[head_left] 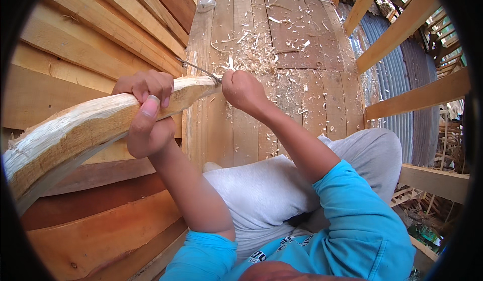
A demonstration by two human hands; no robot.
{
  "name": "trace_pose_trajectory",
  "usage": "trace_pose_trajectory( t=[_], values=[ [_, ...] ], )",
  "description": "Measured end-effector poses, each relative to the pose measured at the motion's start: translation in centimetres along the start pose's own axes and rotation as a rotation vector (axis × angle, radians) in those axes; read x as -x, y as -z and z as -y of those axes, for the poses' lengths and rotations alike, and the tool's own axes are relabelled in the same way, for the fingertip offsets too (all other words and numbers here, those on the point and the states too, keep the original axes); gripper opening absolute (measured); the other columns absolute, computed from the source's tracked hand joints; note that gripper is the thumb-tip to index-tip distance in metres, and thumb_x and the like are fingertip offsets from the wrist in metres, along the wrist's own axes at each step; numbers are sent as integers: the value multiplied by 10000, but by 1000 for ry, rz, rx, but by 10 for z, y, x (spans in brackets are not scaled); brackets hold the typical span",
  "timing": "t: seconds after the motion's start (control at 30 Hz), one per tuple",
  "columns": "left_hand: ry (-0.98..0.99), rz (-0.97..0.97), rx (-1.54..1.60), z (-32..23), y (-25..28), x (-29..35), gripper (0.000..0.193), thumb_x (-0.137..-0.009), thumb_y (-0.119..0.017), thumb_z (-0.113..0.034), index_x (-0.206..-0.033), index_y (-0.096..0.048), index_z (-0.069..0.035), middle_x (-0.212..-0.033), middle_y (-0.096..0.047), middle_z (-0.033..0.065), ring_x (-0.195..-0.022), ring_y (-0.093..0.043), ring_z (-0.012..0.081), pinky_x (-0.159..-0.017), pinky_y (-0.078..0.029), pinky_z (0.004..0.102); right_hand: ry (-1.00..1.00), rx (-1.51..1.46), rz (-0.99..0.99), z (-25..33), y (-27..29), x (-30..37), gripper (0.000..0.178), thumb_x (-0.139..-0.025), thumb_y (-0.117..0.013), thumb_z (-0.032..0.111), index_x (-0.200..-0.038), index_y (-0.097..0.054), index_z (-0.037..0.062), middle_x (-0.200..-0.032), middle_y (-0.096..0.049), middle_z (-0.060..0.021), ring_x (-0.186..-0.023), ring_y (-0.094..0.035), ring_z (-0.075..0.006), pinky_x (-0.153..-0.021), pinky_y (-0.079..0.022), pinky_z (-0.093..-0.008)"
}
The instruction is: The person carves a curved wooden piece using a knife, peeling thin shavings from the surface. The person sits cross-legged on a wooden floor, rotates the piece to work different sides, and occasionally clears wood shavings from the work area.
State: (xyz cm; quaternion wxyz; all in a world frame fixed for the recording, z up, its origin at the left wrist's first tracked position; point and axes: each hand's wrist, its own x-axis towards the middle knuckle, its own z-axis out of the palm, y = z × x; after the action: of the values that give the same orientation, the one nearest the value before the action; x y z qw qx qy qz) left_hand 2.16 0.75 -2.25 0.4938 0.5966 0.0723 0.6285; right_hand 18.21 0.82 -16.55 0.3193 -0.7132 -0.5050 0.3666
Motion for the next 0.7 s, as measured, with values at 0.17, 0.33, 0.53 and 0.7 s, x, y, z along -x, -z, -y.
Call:
trace_pose_trajectory(
  t=[0.17,0.33,0.53,0.7],
  values=[
    [8,14,-33,0,2,-7,191,-671,-534,-87,-809,-405,-60,-656,-374,60,-605,-369,162,-630,-337,329,27,101,-117,-20,-7,-20,507,-951,-334,319,-790,-694,-1,-831,-673,-248,-799,-649,-441,-777,-509,-496],
    [4,11,-17,-4,11,-3,186,-674,-537,-98,-803,-407,-63,-645,-372,56,-598,-363,162,-625,-342,329,206,317,-199,-29,-6,-31,547,-967,-348,297,-631,-639,-21,-721,-643,-274,-684,-636,-456,-681,-515,-535],
    [0,-23,-9,-2,7,-1,176,-689,-544,-96,-809,-422,-54,-655,-378,57,-605,-368,159,-625,-350,324,304,628,-149,-70,40,-58,391,-927,-413,225,-710,-649,1,-762,-655,-252,-698,-647,-436,-627,-519,-535],
    [58,-43,-90,-7,3,-1,195,-689,-558,-146,-766,-388,-91,-649,-363,35,-616,-361,154,-680,-356,339,183,290,-27,10,28,-7,397,-940,-360,213,-819,-647,-34,-841,-663,-274,-845,-628,-492,-773,-511,-529]
  ],
)
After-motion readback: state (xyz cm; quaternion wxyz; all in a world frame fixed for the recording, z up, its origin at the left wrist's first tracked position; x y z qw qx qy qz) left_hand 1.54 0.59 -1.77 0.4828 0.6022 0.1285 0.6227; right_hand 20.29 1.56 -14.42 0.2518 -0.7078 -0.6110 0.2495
